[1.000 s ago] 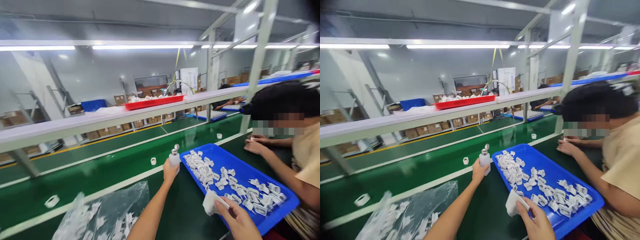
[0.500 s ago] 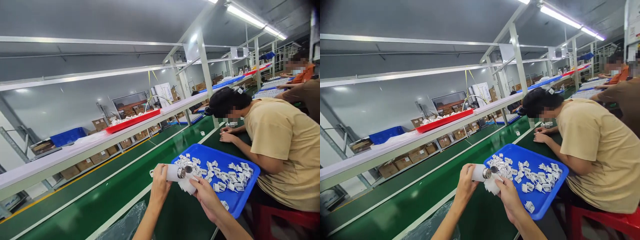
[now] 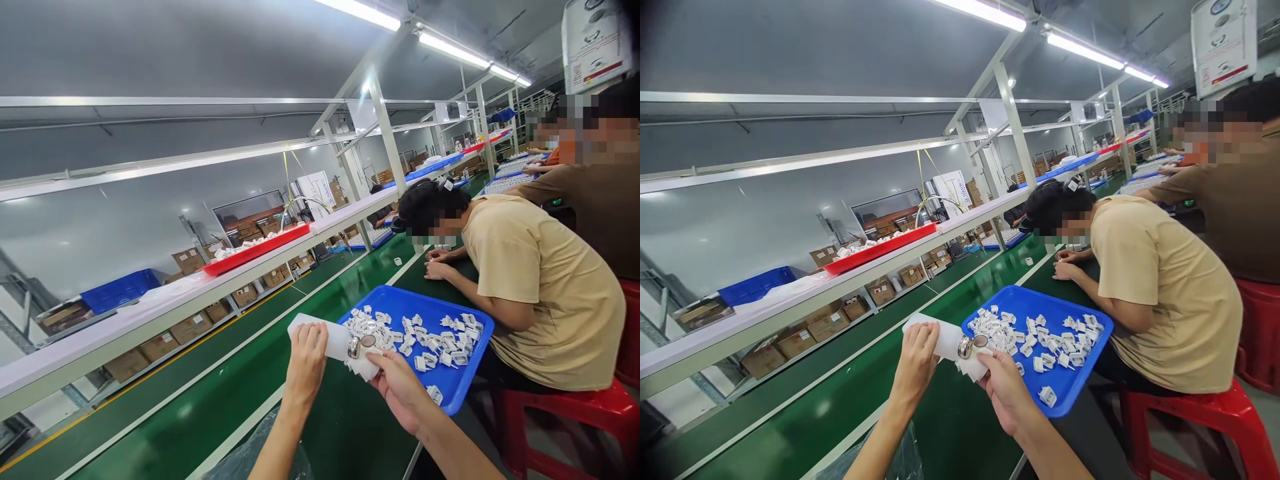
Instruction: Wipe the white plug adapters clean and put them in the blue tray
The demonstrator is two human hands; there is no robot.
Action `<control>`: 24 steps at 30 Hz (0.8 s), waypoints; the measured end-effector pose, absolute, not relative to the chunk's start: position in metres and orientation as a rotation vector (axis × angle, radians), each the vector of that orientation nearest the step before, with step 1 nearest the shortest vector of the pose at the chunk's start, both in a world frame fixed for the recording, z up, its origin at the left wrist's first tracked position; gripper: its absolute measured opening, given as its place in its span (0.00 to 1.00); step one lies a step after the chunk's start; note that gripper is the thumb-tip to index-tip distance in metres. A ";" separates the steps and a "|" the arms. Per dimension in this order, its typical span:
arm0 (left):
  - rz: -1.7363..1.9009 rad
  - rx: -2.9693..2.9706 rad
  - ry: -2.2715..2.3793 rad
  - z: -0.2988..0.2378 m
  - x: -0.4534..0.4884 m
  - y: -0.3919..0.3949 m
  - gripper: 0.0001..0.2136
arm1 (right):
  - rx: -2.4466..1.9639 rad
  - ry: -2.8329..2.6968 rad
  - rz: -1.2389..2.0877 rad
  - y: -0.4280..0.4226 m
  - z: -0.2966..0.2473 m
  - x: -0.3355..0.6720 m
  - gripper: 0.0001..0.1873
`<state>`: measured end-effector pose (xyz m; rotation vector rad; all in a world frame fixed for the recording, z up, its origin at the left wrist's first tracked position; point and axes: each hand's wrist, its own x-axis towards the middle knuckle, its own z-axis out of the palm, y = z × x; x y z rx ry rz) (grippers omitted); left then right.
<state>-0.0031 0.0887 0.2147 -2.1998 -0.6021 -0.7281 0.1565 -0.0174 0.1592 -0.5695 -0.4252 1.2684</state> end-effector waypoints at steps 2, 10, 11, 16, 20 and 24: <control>-0.721 -2.188 -0.597 0.215 -0.003 0.088 0.27 | -0.574 -0.414 1.270 -0.018 0.159 0.156 0.13; -0.741 -2.245 -0.641 0.216 -0.003 0.087 0.26 | -0.562 -0.448 1.270 -0.019 0.161 0.157 0.13; -0.749 -2.264 -0.658 0.216 -0.003 0.086 0.26 | -0.568 -0.450 1.267 -0.020 0.161 0.157 0.13; -0.851 -2.366 -0.854 0.202 0.001 0.085 0.22 | -0.606 -0.492 1.230 -0.022 0.164 0.158 0.14; -1.010 -2.468 -1.056 0.173 0.007 0.084 0.20 | -0.676 -0.575 1.152 -0.020 0.165 0.159 0.18; -1.162 -2.549 -1.291 0.142 0.017 0.082 0.18 | -0.866 -0.691 1.025 -0.014 0.157 0.160 0.19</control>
